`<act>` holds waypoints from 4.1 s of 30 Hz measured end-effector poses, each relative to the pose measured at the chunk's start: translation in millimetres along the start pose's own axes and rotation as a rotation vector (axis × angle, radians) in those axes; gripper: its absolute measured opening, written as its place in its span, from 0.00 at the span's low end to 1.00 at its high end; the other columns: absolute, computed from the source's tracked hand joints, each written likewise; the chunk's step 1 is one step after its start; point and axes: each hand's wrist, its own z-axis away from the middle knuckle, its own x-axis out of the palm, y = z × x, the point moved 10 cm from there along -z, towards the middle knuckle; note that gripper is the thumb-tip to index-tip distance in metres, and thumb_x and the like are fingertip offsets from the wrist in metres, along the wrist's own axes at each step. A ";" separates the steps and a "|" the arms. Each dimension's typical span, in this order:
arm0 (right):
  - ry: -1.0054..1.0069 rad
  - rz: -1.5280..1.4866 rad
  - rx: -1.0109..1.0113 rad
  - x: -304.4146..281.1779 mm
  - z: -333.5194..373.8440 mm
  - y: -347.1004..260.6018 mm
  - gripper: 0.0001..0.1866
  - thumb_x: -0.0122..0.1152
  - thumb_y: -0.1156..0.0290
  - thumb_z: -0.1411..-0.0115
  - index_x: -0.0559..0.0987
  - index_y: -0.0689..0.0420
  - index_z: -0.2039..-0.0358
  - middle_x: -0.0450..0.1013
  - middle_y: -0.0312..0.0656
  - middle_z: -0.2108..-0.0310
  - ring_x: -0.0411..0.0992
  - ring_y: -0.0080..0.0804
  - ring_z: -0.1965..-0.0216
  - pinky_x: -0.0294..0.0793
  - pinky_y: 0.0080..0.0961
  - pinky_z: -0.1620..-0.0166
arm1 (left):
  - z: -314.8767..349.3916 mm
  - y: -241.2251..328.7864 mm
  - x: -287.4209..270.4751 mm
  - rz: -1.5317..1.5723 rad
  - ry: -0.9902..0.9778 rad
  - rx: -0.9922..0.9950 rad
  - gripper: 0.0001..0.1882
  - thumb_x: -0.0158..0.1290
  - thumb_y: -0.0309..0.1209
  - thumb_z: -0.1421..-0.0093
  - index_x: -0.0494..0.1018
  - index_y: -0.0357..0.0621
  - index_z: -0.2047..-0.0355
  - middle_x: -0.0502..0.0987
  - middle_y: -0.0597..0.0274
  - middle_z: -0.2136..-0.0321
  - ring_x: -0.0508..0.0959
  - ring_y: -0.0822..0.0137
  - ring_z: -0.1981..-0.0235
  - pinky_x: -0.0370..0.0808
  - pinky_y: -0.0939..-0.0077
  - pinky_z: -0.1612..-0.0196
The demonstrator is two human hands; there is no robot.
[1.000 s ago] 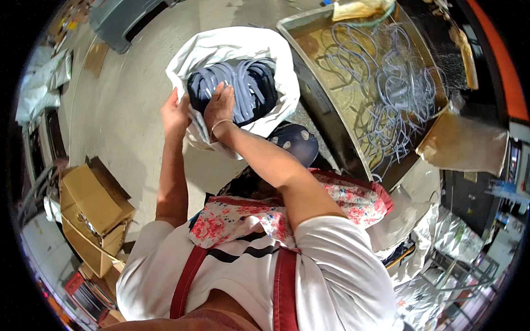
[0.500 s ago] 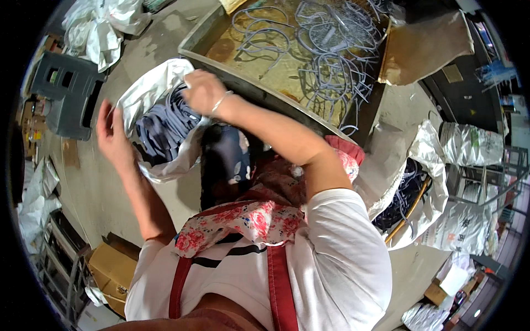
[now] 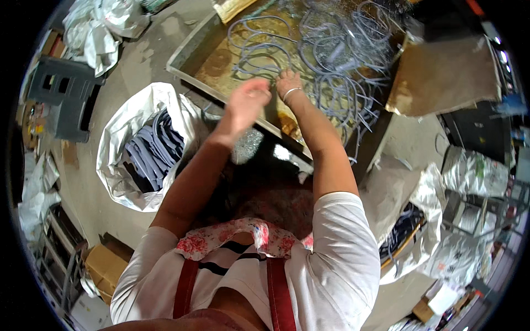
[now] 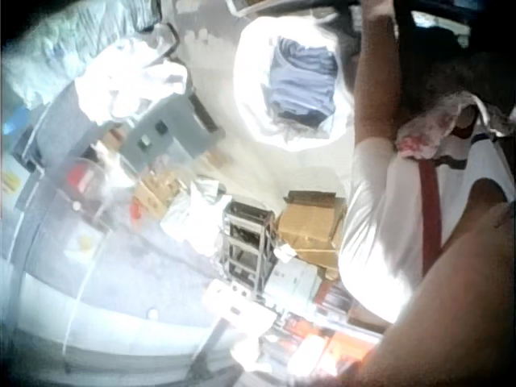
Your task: The person sorts a pile of tangled gray cables on a metal tray, untangling them by hand and placing them into a white sack. The person repeatedly picks up bundles of cables, separates them, and transfers them to the sack.
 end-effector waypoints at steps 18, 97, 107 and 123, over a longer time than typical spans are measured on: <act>0.209 -0.193 -0.487 -124.9 95.4 -13.1 0.17 0.54 0.77 0.57 0.73 0.59 0.62 0.71 0.46 0.66 0.68 0.42 0.60 0.64 0.35 0.58 | -36.1 -20.4 61.0 -0.737 -0.219 0.198 0.26 0.45 0.20 0.52 0.62 0.43 0.50 0.72 0.40 0.63 0.73 0.46 0.60 0.69 0.61 0.56; 0.667 -0.447 0.110 -189.4 104.6 156.3 0.44 0.67 0.59 0.55 0.54 0.54 0.41 0.52 0.50 0.42 0.51 0.44 0.41 0.54 0.34 0.42 | -77.2 -19.5 25.5 0.506 -0.207 -0.244 0.14 0.49 0.29 0.42 0.65 0.35 0.58 0.74 0.52 0.68 0.75 0.64 0.75 0.79 0.63 0.72; 0.753 -0.748 0.733 -99.3 203.5 377.5 0.11 0.51 0.64 0.46 0.78 0.53 0.65 0.74 0.49 0.74 0.73 0.40 0.70 0.72 0.32 0.66 | -70.1 -17.6 27.3 0.541 -0.144 -0.355 0.19 0.43 0.30 0.39 0.57 0.30 0.52 0.71 0.44 0.62 0.76 0.53 0.65 0.78 0.60 0.67; 0.349 -0.006 0.852 -221.3 353.9 365.6 0.15 0.57 0.61 0.48 0.75 0.59 0.66 0.71 0.57 0.63 0.71 0.46 0.58 0.70 0.32 0.58 | -72.1 -26.7 5.2 0.900 0.021 -0.338 0.15 0.41 0.32 0.37 0.60 0.30 0.56 0.66 0.39 0.60 0.73 0.53 0.62 0.76 0.56 0.58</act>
